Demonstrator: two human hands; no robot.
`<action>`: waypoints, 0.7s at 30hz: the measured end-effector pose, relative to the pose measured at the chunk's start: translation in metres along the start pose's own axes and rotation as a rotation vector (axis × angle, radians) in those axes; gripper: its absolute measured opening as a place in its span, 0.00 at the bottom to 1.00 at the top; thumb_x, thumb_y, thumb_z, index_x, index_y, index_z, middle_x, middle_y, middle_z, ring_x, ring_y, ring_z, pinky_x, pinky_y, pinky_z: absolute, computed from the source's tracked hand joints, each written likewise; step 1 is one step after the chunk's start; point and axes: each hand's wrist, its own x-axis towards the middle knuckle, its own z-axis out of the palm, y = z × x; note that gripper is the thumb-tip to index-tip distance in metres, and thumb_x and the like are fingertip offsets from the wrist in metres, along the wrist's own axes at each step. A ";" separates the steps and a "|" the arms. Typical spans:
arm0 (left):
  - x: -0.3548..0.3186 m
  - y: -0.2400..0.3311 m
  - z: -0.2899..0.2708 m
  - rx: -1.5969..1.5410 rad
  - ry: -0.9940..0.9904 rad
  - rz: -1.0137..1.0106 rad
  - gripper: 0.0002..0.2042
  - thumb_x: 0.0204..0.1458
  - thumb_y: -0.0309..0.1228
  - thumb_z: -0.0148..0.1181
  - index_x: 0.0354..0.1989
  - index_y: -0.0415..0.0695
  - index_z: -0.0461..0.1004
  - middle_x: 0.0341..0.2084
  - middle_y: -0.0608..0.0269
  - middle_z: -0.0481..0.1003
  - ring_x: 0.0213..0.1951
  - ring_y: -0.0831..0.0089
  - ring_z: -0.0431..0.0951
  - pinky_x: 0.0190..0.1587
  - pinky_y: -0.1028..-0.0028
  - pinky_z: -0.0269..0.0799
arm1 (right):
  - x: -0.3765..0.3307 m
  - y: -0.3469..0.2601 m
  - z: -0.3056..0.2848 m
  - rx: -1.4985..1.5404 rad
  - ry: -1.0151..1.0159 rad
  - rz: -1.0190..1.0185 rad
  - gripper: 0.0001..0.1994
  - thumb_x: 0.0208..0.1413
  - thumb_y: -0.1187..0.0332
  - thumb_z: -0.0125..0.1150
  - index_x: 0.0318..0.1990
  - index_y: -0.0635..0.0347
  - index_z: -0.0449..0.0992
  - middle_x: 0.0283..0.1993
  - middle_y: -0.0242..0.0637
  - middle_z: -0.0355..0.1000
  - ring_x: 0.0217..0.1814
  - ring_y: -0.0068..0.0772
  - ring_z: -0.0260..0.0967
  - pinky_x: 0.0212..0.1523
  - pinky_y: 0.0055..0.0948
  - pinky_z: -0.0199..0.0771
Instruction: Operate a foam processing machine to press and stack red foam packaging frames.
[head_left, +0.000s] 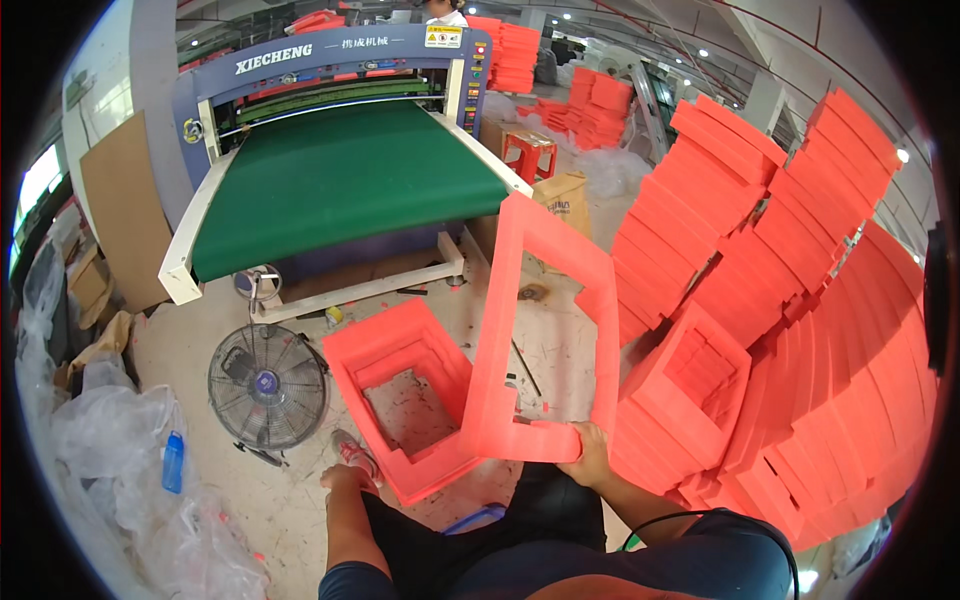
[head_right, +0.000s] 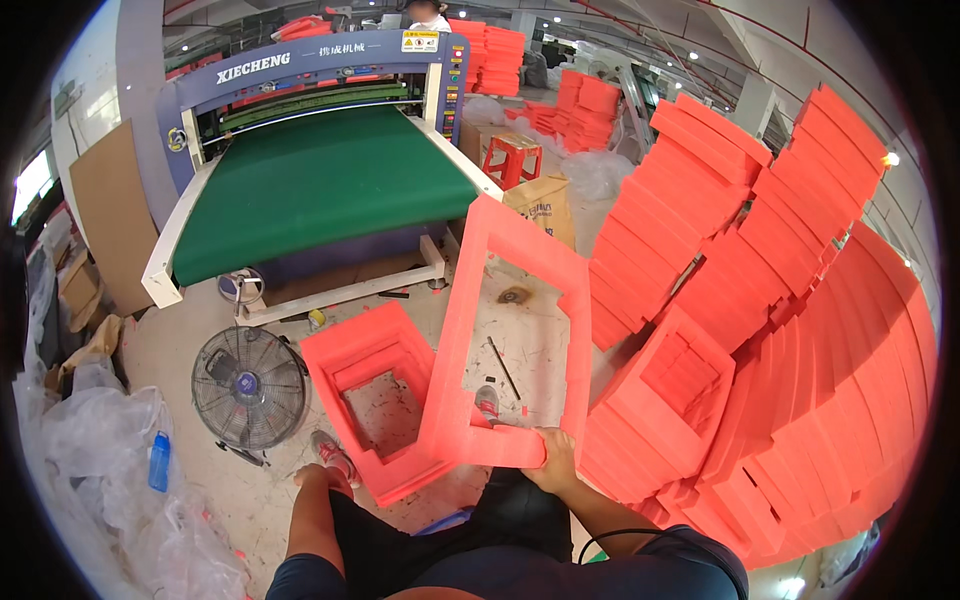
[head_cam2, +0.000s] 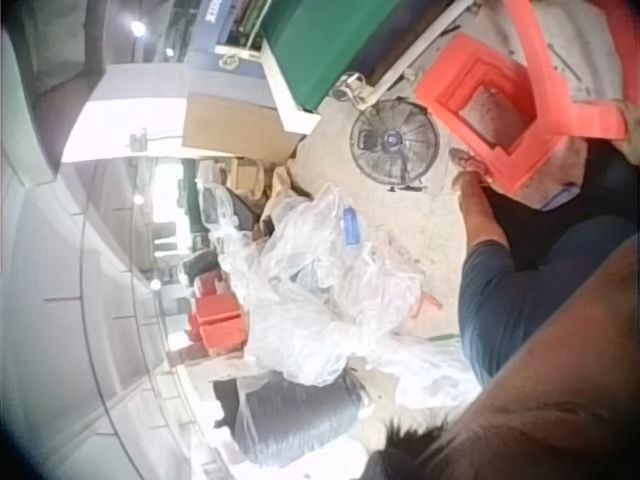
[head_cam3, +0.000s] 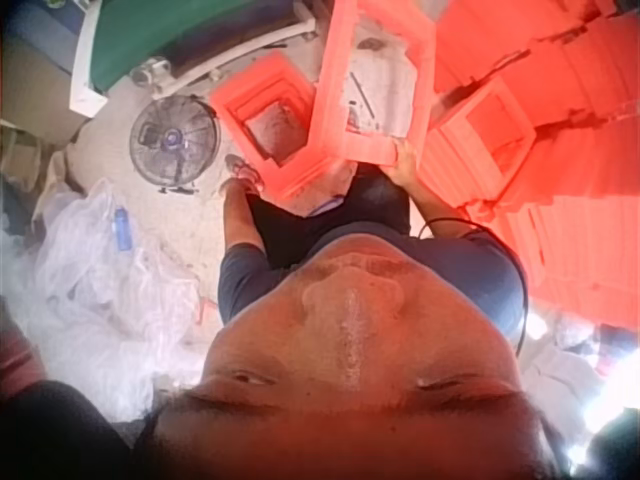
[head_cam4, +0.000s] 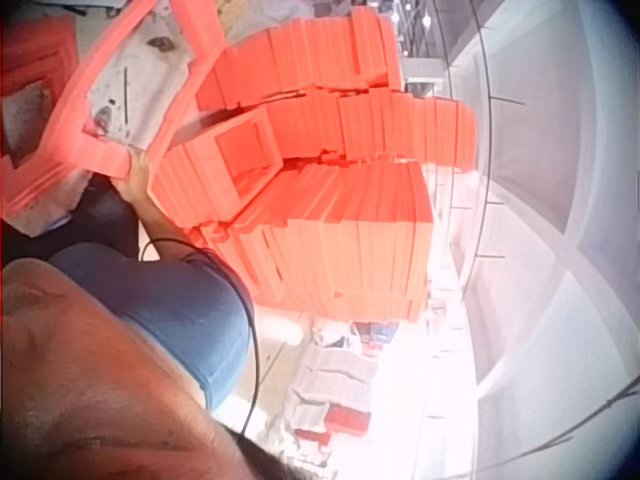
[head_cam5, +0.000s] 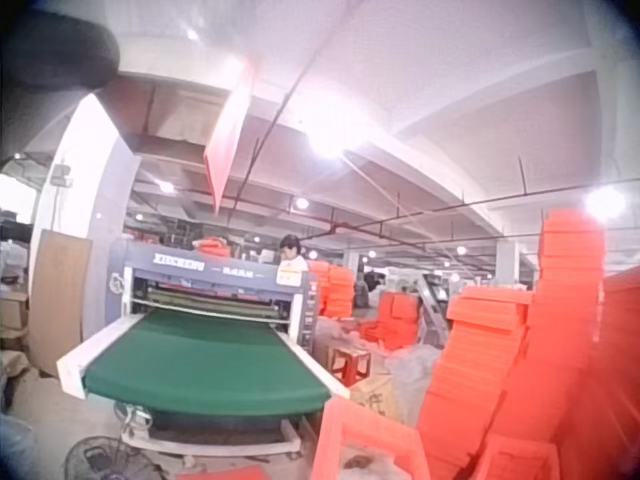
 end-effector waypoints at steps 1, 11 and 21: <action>0.007 -0.006 0.008 0.031 0.028 -0.003 0.57 0.24 0.54 0.79 0.70 0.48 0.61 0.70 0.56 0.60 0.72 0.60 0.57 0.69 0.62 0.57 | 0.001 -0.002 0.001 0.008 0.000 -0.007 0.38 0.34 0.61 0.75 0.58 0.58 0.68 0.50 0.45 0.70 0.56 0.50 0.66 0.58 0.47 0.59; 0.023 -0.014 0.012 0.007 -0.028 0.018 0.60 0.24 0.54 0.79 0.72 0.47 0.57 0.71 0.54 0.56 0.73 0.58 0.54 0.70 0.59 0.55 | -0.004 -0.007 0.002 0.009 0.016 -0.022 0.36 0.35 0.61 0.74 0.57 0.58 0.69 0.50 0.45 0.70 0.56 0.50 0.66 0.58 0.47 0.59; 0.028 0.003 -0.005 0.020 0.045 0.087 0.44 0.25 0.49 0.77 0.60 0.49 0.75 0.62 0.56 0.71 0.65 0.60 0.69 0.65 0.62 0.64 | 0.139 0.005 -0.049 -0.054 0.244 -0.053 0.36 0.40 0.57 0.73 0.58 0.61 0.67 0.52 0.48 0.68 0.56 0.54 0.65 0.58 0.48 0.60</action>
